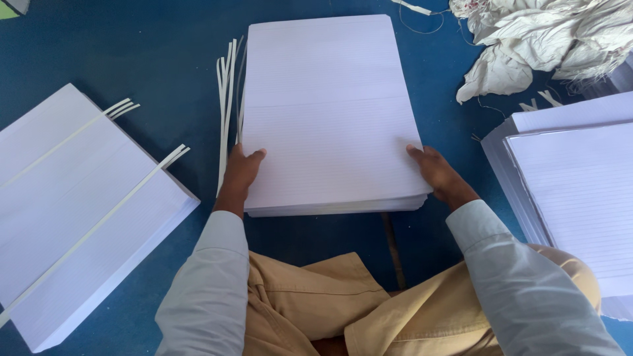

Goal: The person aligns a stack of lined paper sheets, folds them in half, and secures them with white plastic strips. The person then places the bound stack aside and repeats the process with another stack.

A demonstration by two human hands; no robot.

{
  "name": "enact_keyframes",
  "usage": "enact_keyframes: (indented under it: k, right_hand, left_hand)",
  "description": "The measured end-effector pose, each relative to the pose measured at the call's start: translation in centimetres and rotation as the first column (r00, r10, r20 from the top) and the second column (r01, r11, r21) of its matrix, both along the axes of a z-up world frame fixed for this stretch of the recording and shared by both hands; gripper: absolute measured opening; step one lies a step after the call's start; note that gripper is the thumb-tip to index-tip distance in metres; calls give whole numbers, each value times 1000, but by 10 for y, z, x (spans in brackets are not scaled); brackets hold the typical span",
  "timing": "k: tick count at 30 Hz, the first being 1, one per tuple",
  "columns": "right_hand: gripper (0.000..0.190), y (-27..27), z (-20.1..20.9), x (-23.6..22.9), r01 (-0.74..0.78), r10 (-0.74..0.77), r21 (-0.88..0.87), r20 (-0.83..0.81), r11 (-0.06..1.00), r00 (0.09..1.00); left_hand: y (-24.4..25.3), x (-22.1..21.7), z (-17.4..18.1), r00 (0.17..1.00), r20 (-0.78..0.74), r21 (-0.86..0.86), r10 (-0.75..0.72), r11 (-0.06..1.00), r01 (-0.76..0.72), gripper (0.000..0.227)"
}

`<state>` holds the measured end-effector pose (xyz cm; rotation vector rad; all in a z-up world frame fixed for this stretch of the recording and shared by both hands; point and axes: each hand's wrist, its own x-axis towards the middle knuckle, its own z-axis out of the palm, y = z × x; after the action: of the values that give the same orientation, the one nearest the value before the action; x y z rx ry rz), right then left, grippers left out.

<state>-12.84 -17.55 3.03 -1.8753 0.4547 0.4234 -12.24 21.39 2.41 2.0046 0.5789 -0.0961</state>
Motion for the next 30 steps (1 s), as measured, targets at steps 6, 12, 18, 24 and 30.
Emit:
enact_keyframes:
  k: [6,12,18,24,30]
  right_hand:
    - [65,11,-3,-4,-9,18,-194,45,981,999]
    - [64,-7,-14,7,-9,9,45,4,999,1000]
    - [68,-10,-10,9,107,-98,207,-52,973,994]
    - [65,8,-6,0,-40,55,-169,87,985,995]
    - [59,1,-8,5,-54,57,-59,49,997,997]
  left_hand:
    - [7,4,1,993,-42,-227,109,967,-116,63]
    - [12,5,0,984,-85,-315,157,933,-176,64]
    - [15,6,1,979,-75,-366,191,908,-206,62]
    - [12,5,8,967,-166,-289,192,928,-234,63]
    - [9,1,10,987,-146,-218,69,971,-100,70]
